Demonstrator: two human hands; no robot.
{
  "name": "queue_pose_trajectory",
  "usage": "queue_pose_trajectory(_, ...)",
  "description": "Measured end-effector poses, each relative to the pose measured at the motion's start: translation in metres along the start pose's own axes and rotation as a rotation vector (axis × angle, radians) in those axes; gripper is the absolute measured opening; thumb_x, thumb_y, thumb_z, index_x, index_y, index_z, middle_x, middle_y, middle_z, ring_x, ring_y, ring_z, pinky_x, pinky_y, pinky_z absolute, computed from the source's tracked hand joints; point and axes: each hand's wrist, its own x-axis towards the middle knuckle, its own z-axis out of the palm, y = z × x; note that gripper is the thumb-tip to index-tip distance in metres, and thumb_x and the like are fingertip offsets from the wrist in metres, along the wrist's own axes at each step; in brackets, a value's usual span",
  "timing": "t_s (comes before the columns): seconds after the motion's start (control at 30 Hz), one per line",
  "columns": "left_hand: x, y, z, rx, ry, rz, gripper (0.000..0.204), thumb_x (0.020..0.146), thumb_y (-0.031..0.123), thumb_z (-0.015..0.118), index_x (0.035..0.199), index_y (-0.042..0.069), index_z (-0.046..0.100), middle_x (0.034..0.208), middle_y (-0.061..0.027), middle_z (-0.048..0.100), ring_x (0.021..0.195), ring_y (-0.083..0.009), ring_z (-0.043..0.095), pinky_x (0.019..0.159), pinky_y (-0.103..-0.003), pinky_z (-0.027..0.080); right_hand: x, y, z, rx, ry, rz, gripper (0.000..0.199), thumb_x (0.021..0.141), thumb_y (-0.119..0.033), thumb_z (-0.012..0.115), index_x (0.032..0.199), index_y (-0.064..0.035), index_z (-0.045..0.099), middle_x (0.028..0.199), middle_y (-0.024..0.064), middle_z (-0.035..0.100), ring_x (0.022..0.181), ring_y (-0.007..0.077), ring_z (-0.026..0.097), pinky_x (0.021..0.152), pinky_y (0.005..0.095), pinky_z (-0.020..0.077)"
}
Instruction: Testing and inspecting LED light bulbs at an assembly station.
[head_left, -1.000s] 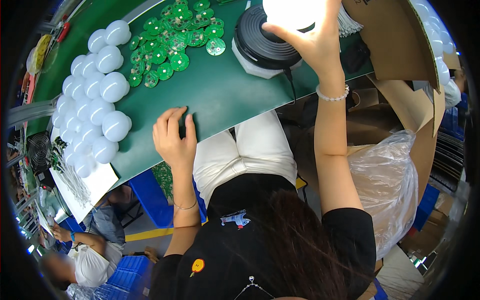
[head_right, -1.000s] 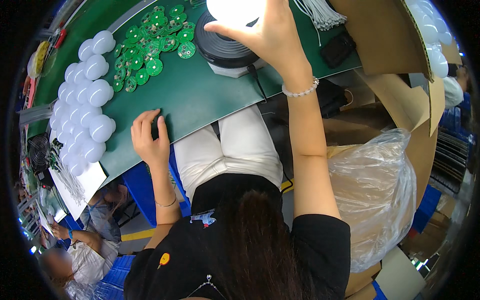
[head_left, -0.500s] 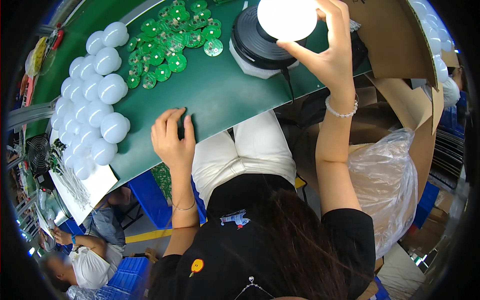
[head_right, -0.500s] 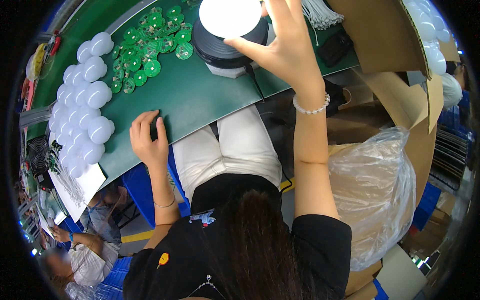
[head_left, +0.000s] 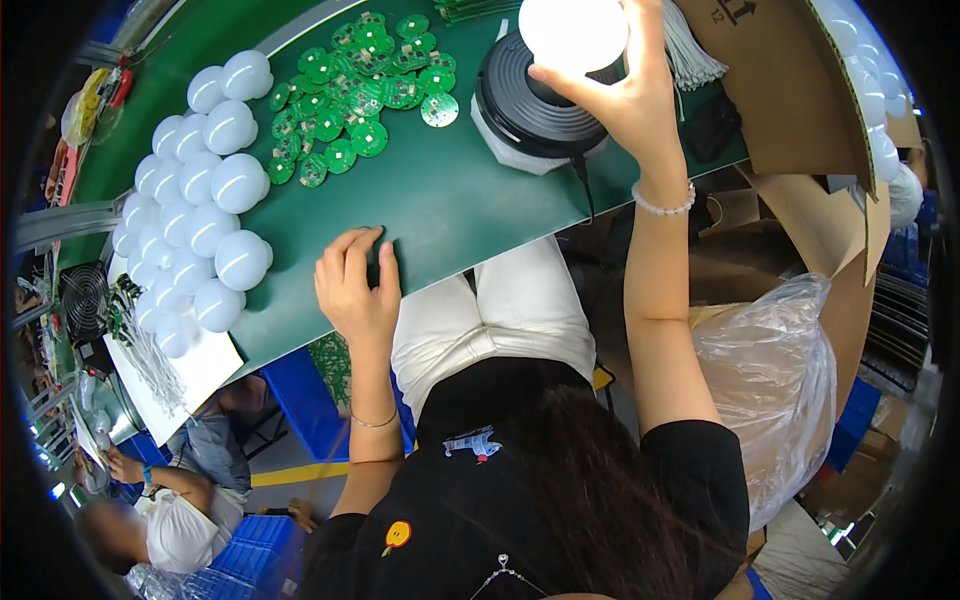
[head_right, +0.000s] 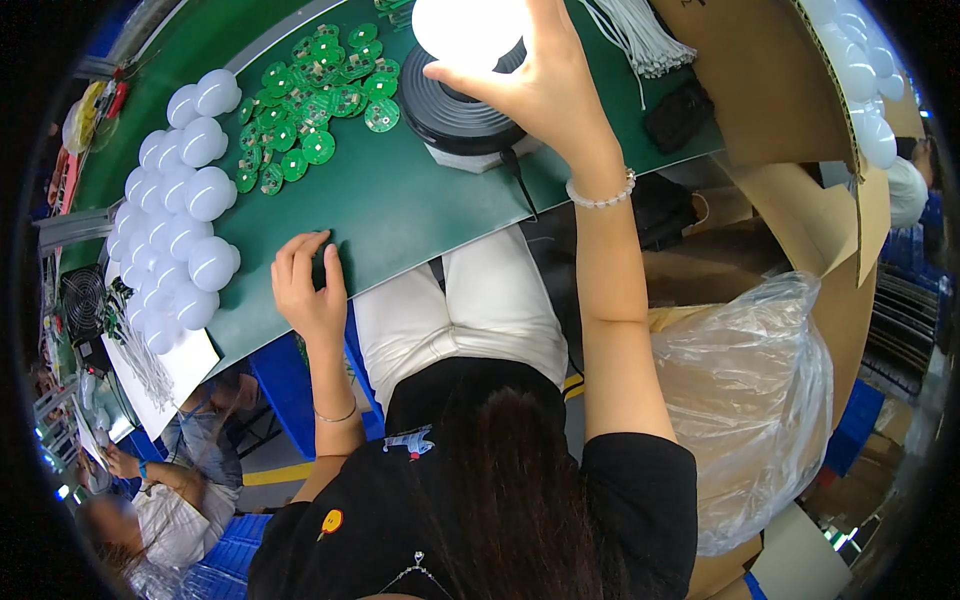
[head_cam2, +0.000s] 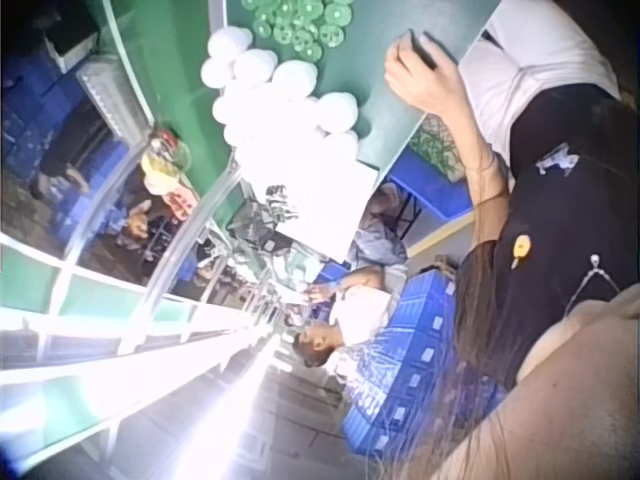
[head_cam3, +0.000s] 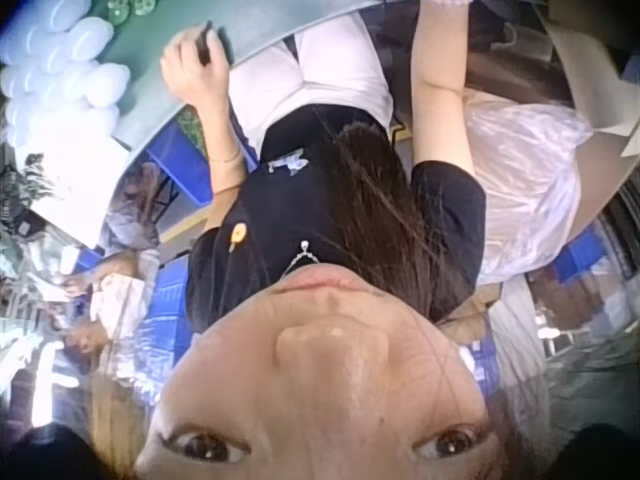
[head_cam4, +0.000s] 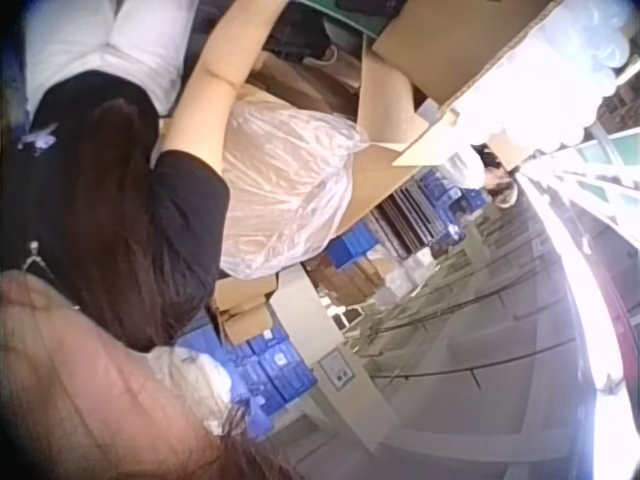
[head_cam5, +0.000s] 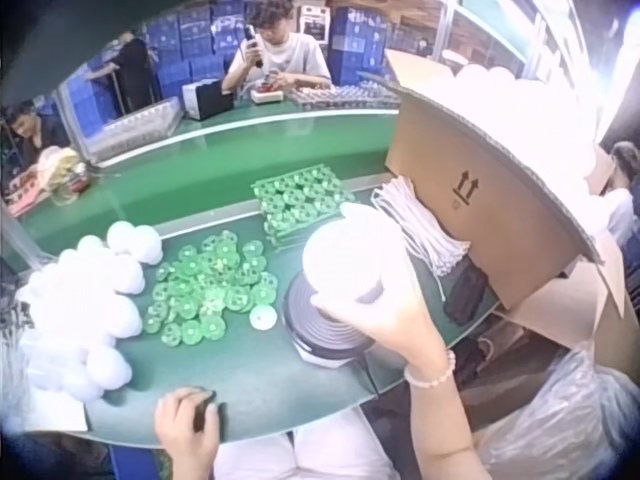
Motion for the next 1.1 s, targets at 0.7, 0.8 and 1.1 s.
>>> queue_pose_trajectory(0.7,0.001,-0.001,0.000,0.003,0.005,0.008,0.016,0.075,0.010,0.068,0.090,0.009,0.065,0.093,-0.0044,0.061,0.079,-0.0233,0.056,0.070,-0.033,0.044,-0.024,-0.017,-0.014,-0.434,0.069,-0.106,0.055,0.060,-0.016,0.083,0.104,0.0003,0.054,0.097,0.0144,0.053,0.088,0.0293,0.051,0.078,0.0383,0.0426)
queue_pose_trajectory(0.8,0.000,-0.002,0.001,0.004,0.004,0.006,0.016,0.074,0.010,0.068,0.090,0.010,0.065,0.093,-0.0039,0.061,0.079,-0.0231,0.056,0.070,-0.033,0.044,-0.016,-0.017,-0.005,-0.417,0.089,-0.137,0.059,0.058,-0.018,0.084,0.105,0.0008,0.053,0.098,0.0157,0.052,0.090,0.0314,0.051,0.080,0.0389,0.0429)
queue_pose_trajectory(1.1,0.000,0.003,-0.002,-0.006,-0.025,-0.028,0.012,0.077,0.007,0.065,0.089,0.007,0.066,0.093,-0.0070,0.062,0.083,-0.0248,0.058,0.074,-0.033,0.045,-0.014,-0.001,0.004,-0.137,0.124,0.008,0.072,0.063,-0.017,0.083,0.120,0.0042,0.043,0.111,0.0177,0.049,0.105,0.0308,0.050,0.092,0.0378,0.0401)
